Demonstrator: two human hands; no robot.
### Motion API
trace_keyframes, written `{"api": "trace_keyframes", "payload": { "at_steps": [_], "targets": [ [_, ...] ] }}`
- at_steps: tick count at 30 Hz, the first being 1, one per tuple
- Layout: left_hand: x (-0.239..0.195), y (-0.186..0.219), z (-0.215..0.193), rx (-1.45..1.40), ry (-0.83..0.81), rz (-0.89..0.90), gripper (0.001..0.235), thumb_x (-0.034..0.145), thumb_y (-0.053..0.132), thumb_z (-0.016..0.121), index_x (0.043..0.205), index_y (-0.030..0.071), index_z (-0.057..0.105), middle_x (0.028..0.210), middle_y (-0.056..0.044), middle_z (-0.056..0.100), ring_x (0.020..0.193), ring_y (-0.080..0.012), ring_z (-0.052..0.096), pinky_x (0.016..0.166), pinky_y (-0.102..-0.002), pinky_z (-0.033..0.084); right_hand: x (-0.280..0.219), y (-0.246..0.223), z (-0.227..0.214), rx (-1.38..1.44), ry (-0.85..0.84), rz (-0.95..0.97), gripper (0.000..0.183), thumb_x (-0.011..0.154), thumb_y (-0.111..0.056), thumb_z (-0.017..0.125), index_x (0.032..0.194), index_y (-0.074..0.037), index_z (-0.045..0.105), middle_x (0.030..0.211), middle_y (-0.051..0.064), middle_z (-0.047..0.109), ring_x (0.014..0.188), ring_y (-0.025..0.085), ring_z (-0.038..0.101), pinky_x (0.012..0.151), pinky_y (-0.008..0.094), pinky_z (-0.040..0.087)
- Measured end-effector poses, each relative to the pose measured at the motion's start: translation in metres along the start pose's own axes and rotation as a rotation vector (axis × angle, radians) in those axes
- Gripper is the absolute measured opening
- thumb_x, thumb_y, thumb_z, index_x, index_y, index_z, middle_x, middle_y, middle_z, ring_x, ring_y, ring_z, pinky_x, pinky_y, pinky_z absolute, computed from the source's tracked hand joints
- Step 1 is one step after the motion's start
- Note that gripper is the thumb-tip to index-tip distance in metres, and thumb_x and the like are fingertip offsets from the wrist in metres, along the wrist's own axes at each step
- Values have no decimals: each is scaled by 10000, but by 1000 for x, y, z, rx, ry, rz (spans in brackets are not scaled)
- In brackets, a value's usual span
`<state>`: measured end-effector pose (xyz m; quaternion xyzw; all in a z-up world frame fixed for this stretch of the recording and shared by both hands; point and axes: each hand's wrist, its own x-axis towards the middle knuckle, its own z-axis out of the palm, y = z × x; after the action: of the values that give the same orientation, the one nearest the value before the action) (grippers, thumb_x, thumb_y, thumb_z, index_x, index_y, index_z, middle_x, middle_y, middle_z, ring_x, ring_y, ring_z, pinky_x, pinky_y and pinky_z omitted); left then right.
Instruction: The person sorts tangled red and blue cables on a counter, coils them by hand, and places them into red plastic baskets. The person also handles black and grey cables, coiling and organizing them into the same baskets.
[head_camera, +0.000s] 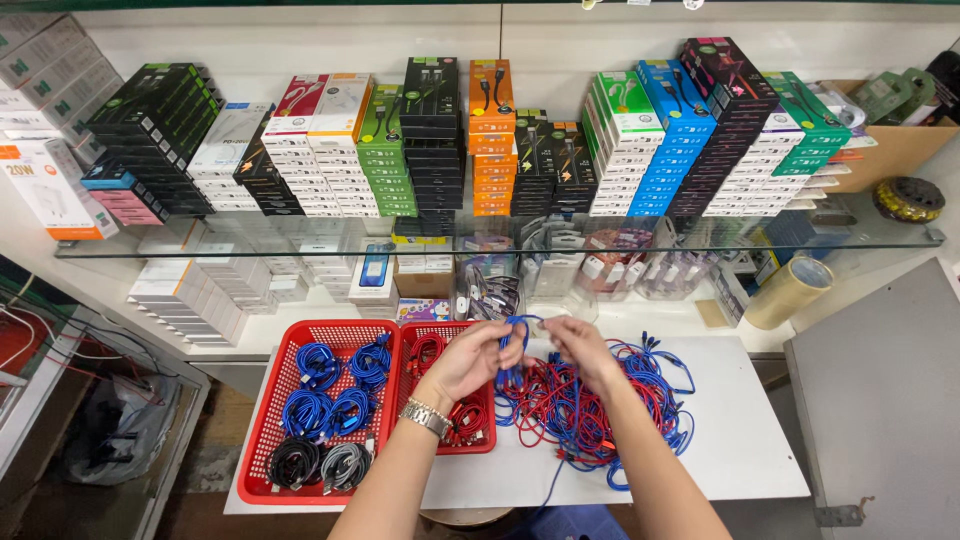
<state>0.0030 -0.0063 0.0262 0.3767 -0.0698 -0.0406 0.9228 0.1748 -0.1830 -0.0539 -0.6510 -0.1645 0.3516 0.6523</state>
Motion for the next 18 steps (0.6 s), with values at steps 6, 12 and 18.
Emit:
{"api": "trace_keyframes", "payload": {
  "at_steps": [6,12,18],
  "targets": [
    [21,6,-6,221,361,148,250,1038,199,463,1143,27,613,1061,-148,763,1103,-265,700,993,-414,521,-49,11,66,67,-410,217,322,1039,-304,551,1107,-41,723,793,-1,686,689,71,599,640,219,481],
    [8,-17,-42,1501,496,157,365,1093,308,452,1056,-25,598,976,-142,745,889,-253,734,800,-430,548,-53,-34,47,57,-489,134,265,1049,-252,556,1062,-29,698,663,-57,520,538,35,380,480,205,271],
    [-4,-20,-31,517,273,-150,464,1109,327,420,854,-19,596,526,34,405,479,-115,437,717,-349,594,-19,-34,0,178,-202,12,231,1021,-241,573,1046,-44,691,619,-78,415,502,30,285,452,223,217]
  ]
}}
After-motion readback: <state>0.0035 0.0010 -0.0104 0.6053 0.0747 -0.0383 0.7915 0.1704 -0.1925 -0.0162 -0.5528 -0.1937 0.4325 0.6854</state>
